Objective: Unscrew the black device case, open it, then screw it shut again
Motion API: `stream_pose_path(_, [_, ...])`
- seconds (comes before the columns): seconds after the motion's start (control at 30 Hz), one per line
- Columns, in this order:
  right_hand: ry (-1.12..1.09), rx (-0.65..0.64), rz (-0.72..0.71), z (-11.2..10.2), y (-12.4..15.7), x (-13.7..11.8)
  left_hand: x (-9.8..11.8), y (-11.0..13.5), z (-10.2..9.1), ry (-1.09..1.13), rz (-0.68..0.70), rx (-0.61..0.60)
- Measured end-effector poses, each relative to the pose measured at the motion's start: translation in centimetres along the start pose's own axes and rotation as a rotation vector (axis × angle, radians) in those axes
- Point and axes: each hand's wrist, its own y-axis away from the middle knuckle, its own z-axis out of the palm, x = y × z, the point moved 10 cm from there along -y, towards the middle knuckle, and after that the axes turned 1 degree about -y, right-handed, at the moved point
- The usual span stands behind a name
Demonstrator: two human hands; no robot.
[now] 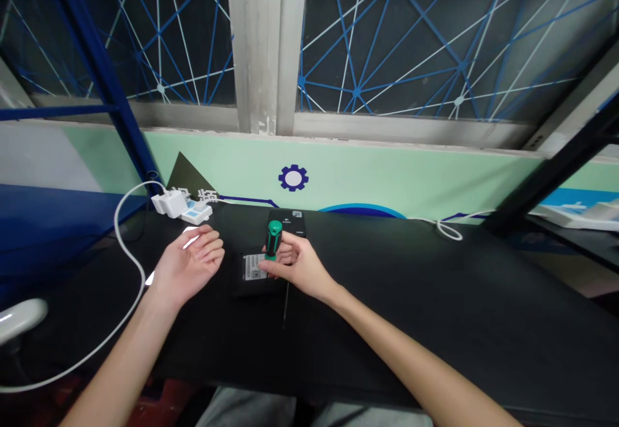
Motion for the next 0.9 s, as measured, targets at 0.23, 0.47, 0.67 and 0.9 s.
stream_pose_path(0.23, [-0.006, -0.114, -0.013, 0.2, 0.3, -1.1, 0.0, -0.1, -0.1, -0.015, 0.004, -0.001])
stream_pose_path(0.47, [-0.041, 0.006, 0.008, 0.1, -0.2, 0.7, 0.0, -0.1, -0.1, -0.020, 0.004, -0.003])
stream_pose_path(0.67, [-0.047, -0.091, -0.017, 0.6, 0.4, -0.6, -0.1, 0.0, 0.0, 0.005, -0.005, 0.003])
stream_pose_path(0.9, [-0.048, -0.037, 0.029, 0.0, 0.0, -0.1, 0.0, -0.1, -0.2, 0.005, -0.004, -0.001])
